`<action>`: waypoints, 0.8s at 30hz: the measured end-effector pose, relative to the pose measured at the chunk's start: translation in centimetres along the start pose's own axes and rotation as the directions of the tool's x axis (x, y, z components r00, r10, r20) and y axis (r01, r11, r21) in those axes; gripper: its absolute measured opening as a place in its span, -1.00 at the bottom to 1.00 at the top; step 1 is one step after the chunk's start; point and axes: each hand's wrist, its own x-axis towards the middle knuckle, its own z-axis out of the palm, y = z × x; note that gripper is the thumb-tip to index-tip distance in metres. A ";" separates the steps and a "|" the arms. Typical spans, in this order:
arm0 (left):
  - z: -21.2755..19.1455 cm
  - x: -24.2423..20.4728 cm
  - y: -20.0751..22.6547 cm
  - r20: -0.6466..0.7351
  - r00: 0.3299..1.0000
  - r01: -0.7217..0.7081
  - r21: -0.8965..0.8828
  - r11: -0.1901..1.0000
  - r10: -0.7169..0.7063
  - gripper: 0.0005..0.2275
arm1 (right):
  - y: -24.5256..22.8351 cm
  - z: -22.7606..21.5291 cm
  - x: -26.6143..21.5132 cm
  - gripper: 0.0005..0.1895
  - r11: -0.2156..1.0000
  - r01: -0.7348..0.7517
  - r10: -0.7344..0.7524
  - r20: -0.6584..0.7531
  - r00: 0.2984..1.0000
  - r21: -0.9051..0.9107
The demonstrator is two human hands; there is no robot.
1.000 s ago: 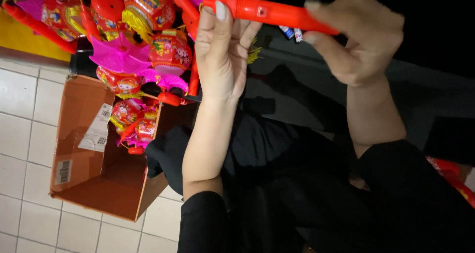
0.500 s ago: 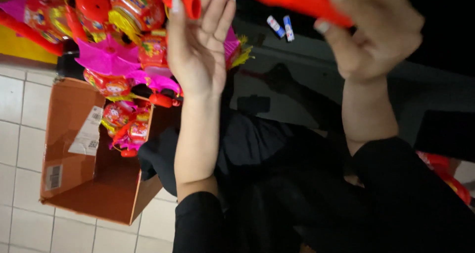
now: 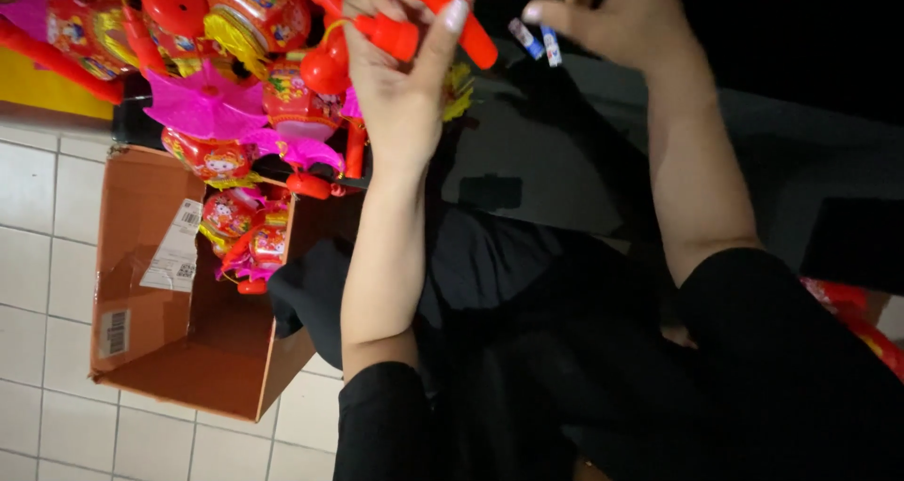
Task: Assembling small plastic lanterns by gluing red plastic handles to the lantern bodies.
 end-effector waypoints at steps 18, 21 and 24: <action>-0.7 -0.4 0.1 0.134 0.985 0.073 0.270 0.960 -0.113 -0.65 | -0.7 4.7 2.1 -0.91 1.000 0.007 -0.007 -0.047 0.999 -0.005; -0.9 -0.5 -0.2 0.160 0.980 0.064 0.331 0.942 -0.122 -0.65 | -1.1 2.8 0.8 -0.90 0.809 -0.215 0.384 -0.217 0.897 0.547; -0.9 -0.6 -0.5 0.201 0.968 0.060 0.406 0.912 -0.153 -0.63 | -3.1 0.2 0.8 -0.94 0.713 0.066 0.175 -0.268 0.947 0.698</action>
